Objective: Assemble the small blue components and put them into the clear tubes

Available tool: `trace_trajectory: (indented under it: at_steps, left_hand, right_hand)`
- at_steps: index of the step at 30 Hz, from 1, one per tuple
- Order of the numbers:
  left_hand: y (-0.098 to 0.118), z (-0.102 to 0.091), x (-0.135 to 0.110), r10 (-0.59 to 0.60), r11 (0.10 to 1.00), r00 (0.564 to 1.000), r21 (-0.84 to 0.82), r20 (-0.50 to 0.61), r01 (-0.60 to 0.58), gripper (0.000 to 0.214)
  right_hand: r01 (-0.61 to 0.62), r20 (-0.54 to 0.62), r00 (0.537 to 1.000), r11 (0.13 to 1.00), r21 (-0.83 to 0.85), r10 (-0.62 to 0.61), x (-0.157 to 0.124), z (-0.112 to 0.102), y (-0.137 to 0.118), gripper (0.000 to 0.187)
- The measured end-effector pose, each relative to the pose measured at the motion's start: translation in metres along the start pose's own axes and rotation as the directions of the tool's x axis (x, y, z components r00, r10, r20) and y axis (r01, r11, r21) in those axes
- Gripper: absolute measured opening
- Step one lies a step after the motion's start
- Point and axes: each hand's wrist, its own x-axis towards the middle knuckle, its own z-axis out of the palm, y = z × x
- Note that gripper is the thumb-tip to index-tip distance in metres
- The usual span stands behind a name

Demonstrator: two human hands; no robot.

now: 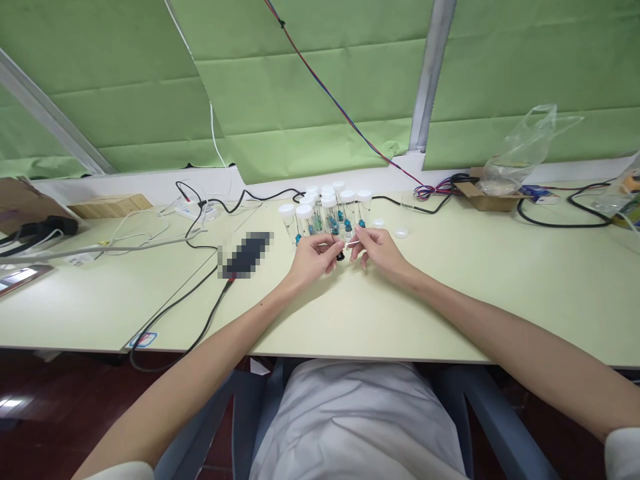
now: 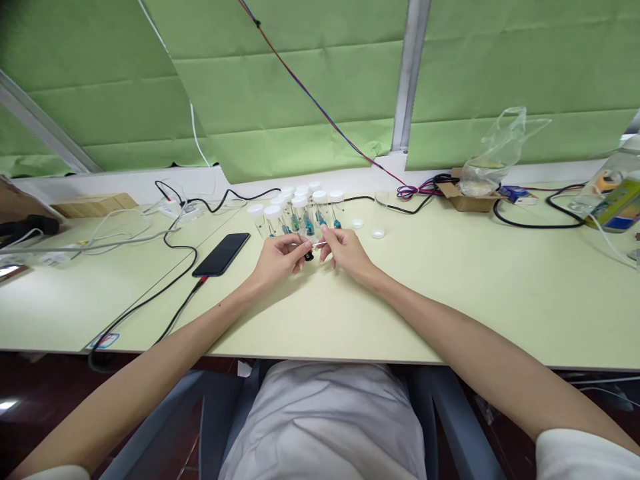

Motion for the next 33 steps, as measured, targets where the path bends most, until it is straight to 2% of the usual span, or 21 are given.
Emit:
trace_trajectory:
  at_steps: [11,21,33]
  left_hand:
    - [0.0024,0.0006,-0.0001,-0.012,1.000,1.000,0.003,-0.011,0.012,0.030]
    - [0.0057,0.0011,-0.0017,-0.022,0.999,1.000,0.041,-0.021,0.022,0.029]
    - [0.0085,0.0045,-0.0044,0.040,0.992,0.999,0.123,-0.027,-0.036,0.030]
  right_hand:
    - [-0.049,0.041,0.998,0.999,0.020,0.048,-0.0015,0.0010,-0.0034,0.066]
    - [-0.001,0.049,0.999,0.997,-0.072,0.005,-0.0014,0.0002,-0.0001,0.068]
    - [-0.015,0.064,0.998,0.998,-0.061,0.019,-0.0024,0.0011,-0.0020,0.064]
